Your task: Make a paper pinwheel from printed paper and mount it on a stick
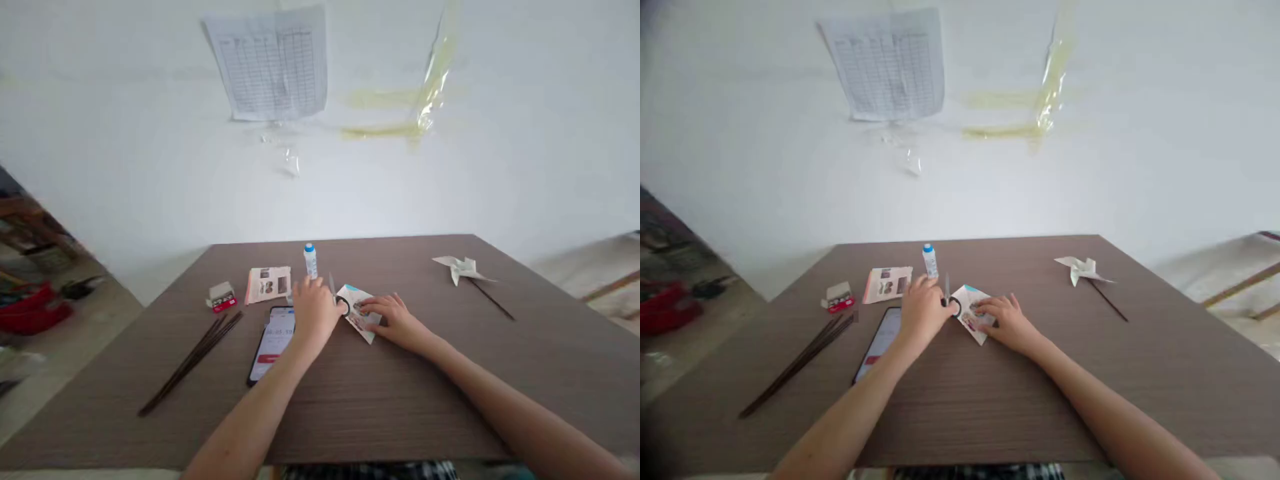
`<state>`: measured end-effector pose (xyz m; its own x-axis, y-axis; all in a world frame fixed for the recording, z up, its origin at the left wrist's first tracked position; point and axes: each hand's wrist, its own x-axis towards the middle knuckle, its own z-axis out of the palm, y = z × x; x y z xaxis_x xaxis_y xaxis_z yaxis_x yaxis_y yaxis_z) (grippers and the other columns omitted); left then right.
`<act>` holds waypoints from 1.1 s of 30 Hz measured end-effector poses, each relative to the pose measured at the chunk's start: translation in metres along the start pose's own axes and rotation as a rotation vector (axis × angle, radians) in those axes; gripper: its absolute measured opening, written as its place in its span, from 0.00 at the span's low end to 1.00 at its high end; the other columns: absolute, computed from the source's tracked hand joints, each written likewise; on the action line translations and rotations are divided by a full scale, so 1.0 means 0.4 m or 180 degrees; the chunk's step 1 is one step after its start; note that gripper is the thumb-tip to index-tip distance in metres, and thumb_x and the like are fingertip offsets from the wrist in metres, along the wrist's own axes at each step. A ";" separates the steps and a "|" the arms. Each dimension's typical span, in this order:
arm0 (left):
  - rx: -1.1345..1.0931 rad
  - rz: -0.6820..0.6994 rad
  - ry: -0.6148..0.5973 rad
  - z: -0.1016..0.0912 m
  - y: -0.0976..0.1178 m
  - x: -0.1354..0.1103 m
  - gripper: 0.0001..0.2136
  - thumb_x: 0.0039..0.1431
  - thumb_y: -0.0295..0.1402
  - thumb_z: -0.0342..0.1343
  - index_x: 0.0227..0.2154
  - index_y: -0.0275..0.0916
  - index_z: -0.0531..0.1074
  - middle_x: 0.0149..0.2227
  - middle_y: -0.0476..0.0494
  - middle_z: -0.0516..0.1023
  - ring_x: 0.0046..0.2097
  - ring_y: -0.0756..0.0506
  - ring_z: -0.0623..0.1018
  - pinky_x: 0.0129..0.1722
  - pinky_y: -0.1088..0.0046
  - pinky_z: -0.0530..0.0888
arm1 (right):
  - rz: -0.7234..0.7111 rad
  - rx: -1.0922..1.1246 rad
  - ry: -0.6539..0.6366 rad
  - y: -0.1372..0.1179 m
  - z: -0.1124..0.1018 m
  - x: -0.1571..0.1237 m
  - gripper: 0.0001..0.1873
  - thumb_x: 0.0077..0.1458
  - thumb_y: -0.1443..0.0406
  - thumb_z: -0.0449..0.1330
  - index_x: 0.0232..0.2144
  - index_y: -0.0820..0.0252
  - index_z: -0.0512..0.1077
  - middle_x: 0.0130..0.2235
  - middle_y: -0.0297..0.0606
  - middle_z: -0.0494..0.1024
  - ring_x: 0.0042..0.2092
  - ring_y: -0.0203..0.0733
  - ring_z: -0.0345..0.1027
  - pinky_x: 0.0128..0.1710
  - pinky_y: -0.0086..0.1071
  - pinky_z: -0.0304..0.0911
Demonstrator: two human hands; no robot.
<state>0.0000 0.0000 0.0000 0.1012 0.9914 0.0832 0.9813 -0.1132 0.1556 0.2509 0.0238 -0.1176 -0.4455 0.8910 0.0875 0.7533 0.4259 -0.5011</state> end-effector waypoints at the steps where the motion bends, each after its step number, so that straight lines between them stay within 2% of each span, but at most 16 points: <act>1: -0.0016 0.0013 0.0020 0.010 0.004 -0.003 0.13 0.82 0.36 0.70 0.58 0.38 0.97 0.82 0.28 0.85 0.89 0.23 0.72 0.90 0.35 0.68 | -0.0040 -0.0033 0.0059 0.000 0.005 0.001 0.21 0.78 0.59 0.75 0.68 0.44 0.92 0.79 0.49 0.88 0.83 0.75 0.76 0.88 0.90 0.50; 5: -0.0063 0.0061 0.0054 0.040 0.014 -0.010 0.12 0.80 0.36 0.71 0.57 0.41 0.97 0.81 0.30 0.86 0.88 0.23 0.74 0.89 0.36 0.69 | -0.0162 -0.0163 0.0266 0.003 0.022 0.004 0.17 0.77 0.54 0.78 0.63 0.43 0.94 0.77 0.49 0.89 0.79 0.73 0.79 0.86 0.77 0.63; 8: -0.0109 0.0077 0.0038 0.052 0.013 -0.012 0.13 0.81 0.37 0.71 0.58 0.42 0.97 0.81 0.31 0.86 0.88 0.23 0.74 0.89 0.38 0.69 | -0.0205 -0.0211 0.0388 0.012 0.030 0.008 0.16 0.76 0.51 0.79 0.62 0.42 0.95 0.77 0.49 0.89 0.79 0.72 0.79 0.84 0.74 0.67; 16: -0.0339 -0.0002 -0.0093 0.071 0.015 -0.013 0.14 0.81 0.38 0.73 0.60 0.38 0.96 0.83 0.30 0.83 0.89 0.24 0.72 0.90 0.43 0.68 | -0.0333 0.0126 0.0576 0.028 0.030 0.018 0.15 0.85 0.58 0.68 0.58 0.43 0.97 0.68 0.48 0.95 0.72 0.65 0.86 0.80 0.62 0.75; 20: -0.0440 0.0006 -0.0083 0.082 0.015 -0.011 0.12 0.80 0.36 0.74 0.58 0.38 0.96 0.83 0.29 0.84 0.89 0.24 0.73 0.90 0.44 0.69 | -0.0342 0.0133 0.0564 0.030 0.038 0.019 0.14 0.84 0.58 0.70 0.56 0.43 0.98 0.68 0.48 0.95 0.73 0.65 0.85 0.81 0.62 0.74; 26: -0.0510 0.0109 -0.0048 0.113 0.011 -0.007 0.10 0.77 0.35 0.77 0.55 0.40 0.97 0.79 0.29 0.87 0.87 0.22 0.75 0.89 0.40 0.70 | -0.0303 0.0078 0.0618 0.040 0.049 0.024 0.10 0.80 0.59 0.74 0.53 0.42 0.99 0.67 0.47 0.95 0.73 0.66 0.85 0.80 0.64 0.76; 33: -0.0242 0.0147 -0.0179 0.132 0.011 -0.005 0.10 0.82 0.38 0.73 0.56 0.41 0.97 0.82 0.29 0.85 0.88 0.22 0.74 0.89 0.36 0.69 | -0.0238 0.0007 0.0595 0.046 0.052 0.026 0.10 0.78 0.60 0.75 0.53 0.43 0.98 0.66 0.49 0.95 0.71 0.69 0.88 0.79 0.69 0.76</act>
<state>0.0127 0.0010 -0.0513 0.1570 0.9869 0.0371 0.9603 -0.1613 0.2274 0.2501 0.0378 -0.1438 -0.4025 0.8707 0.2827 0.7204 0.4918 -0.4890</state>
